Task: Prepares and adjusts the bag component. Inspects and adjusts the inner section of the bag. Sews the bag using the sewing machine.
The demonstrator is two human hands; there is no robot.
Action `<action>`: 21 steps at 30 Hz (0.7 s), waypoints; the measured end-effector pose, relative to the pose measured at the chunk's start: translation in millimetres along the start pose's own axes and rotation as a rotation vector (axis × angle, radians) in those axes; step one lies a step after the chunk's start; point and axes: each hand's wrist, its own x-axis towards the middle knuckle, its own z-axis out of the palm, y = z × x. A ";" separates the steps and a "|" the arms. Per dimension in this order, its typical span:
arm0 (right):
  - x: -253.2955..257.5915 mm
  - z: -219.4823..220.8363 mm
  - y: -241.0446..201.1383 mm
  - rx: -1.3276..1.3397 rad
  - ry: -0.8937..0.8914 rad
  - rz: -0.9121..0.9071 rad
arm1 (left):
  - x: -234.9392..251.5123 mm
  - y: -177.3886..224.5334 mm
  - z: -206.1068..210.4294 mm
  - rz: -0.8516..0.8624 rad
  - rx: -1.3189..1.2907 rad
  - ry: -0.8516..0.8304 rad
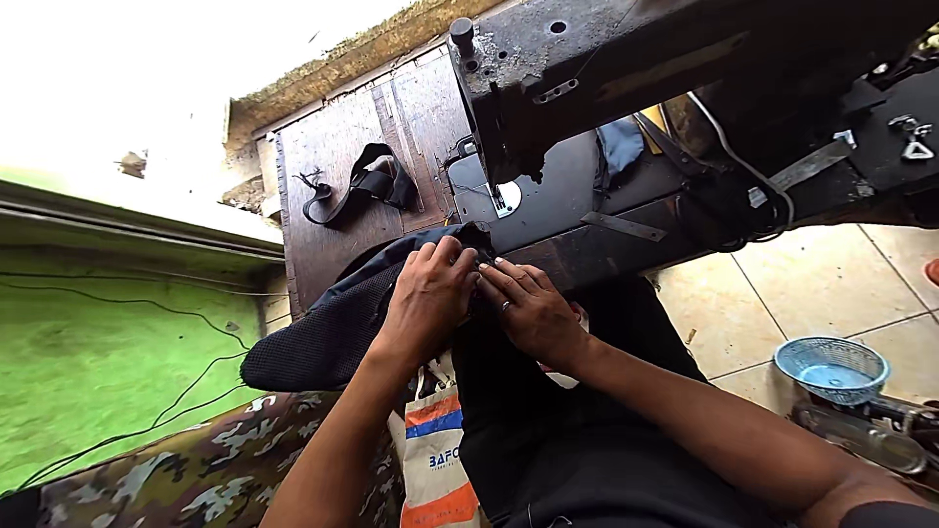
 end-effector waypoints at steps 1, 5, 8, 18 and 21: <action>-4.2 -0.8 2.2 0.067 0.042 0.023 | 0.1 -5.7 6.4 0.010 -0.023 0.013; -25.2 -17.1 8.3 0.214 0.033 0.068 | -1.2 -9.5 11.6 0.012 -0.032 0.012; -29.3 -24.1 11.4 0.241 0.029 0.068 | -0.3 -7.9 11.7 -0.013 -0.012 -0.009; -18.0 -21.5 10.6 0.177 0.075 0.086 | 2.3 -2.6 13.4 -0.123 -0.092 -0.007; -17.3 -21.3 12.2 0.187 0.072 0.080 | 3.1 -1.3 10.8 -0.161 -0.097 -0.013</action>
